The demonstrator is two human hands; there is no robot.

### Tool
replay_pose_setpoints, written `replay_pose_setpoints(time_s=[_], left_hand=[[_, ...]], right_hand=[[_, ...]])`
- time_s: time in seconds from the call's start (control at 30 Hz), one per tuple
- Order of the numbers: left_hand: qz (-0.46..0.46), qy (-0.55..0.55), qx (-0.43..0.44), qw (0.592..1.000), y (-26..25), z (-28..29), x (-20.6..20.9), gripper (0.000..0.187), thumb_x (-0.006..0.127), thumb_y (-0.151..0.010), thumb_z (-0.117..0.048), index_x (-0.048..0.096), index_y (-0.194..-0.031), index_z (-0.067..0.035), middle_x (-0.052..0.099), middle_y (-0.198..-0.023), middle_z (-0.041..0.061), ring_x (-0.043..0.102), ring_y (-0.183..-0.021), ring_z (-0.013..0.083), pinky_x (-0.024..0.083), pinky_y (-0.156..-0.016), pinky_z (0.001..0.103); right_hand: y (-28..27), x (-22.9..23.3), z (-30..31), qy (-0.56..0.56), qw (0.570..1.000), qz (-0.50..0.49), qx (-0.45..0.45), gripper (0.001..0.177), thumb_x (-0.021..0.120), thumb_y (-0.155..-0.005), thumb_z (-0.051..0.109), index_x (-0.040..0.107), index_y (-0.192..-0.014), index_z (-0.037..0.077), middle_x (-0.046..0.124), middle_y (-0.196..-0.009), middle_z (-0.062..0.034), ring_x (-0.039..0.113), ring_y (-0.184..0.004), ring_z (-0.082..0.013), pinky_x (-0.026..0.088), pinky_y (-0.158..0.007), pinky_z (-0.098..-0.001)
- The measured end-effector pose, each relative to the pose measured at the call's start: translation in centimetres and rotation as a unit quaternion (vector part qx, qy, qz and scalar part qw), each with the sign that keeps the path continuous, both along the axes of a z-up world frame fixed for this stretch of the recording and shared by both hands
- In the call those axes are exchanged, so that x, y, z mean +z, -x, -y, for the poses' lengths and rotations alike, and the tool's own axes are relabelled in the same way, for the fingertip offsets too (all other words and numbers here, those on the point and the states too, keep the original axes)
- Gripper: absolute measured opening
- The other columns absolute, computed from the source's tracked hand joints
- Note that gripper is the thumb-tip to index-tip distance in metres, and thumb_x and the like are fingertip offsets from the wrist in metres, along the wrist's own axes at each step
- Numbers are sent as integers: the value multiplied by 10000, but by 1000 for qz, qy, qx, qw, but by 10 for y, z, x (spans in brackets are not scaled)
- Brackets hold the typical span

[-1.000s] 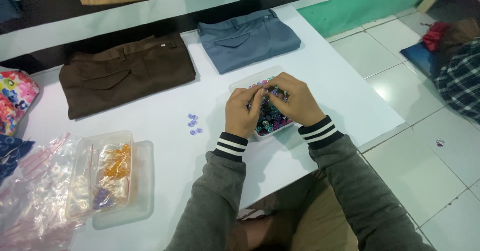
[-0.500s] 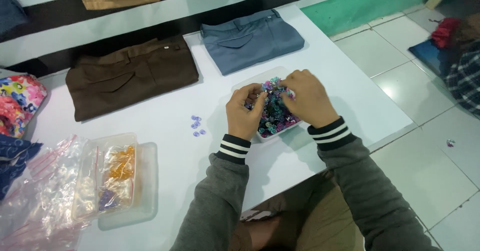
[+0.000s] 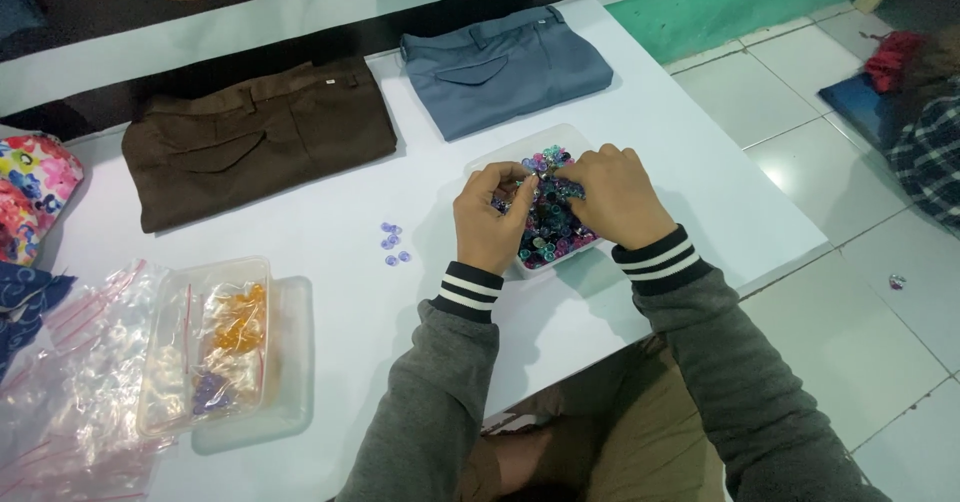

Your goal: Picking small purple items from a container and placing them into small plastic bags for packaging.

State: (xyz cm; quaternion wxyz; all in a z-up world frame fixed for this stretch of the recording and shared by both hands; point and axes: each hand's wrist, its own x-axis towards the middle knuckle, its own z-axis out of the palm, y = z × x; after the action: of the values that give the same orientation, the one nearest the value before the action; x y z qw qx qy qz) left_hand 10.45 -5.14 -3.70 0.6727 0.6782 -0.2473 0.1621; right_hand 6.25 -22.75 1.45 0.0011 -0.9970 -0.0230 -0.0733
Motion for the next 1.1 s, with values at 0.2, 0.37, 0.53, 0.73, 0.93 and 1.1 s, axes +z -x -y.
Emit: replay_pose_setpoints(time_s=[0.2,0.37,0.53,0.73,0.93,1.1], left_hand=[[-3,4,-1,1000,-1,1,-2,118,750,-948,-220,726,-993,-114,738,-867,90,678,-842,206,583,-748,318],[19,21,20,999,1,0,-3,121,761,-945,-231,728,-992,-125,734,-863,65,682,-846,200,587,-736,317],[61,23,69,995,6,-3,4,78,751,-950,-199,719,-991,-142,726,-872,30,679,-873,189,582,-756,300],[125,-18,140,982,4,-6,-14,85,763,-927,-224,718,-999,-219,703,-899,-67,641,-956,171,469,-901,324],[176,-63,193,963,22,-28,-27,81,754,-935,-204,715,-1001,-231,707,-942,-70,595,-1028,166,359,-1014,369],[165,-193,239,937,30,-83,-62,179,776,-855,-163,700,-1005,-226,714,-908,-50,627,-971,202,390,-952,401]], right_hand=[[-11,-13,1,-5,1000,26,-12,281,769,-867,184,782,-1147,169,773,-923,-76,683,-858,-247,428,-813,-360],[-3,-16,1,-94,994,57,-3,215,776,-889,198,789,-1096,141,777,-899,-97,706,-853,-285,446,-799,-376],[0,-16,2,-146,985,90,7,169,771,-917,222,797,-1054,127,777,-870,-114,717,-831,-303,470,-789,-380],[7,-12,-2,-184,976,112,29,218,706,-989,269,796,-1035,75,757,-812,-134,716,-789,-330,529,-759,-399],[-1,-26,6,-192,962,191,33,193,696,-1023,303,770,-1089,138,675,-845,-68,685,-793,-273,548,-711,-365],[20,-8,-32,-218,907,339,124,166,675,-1044,85,770,-1162,17,600,-883,-108,632,-724,-282,533,-595,-344]])
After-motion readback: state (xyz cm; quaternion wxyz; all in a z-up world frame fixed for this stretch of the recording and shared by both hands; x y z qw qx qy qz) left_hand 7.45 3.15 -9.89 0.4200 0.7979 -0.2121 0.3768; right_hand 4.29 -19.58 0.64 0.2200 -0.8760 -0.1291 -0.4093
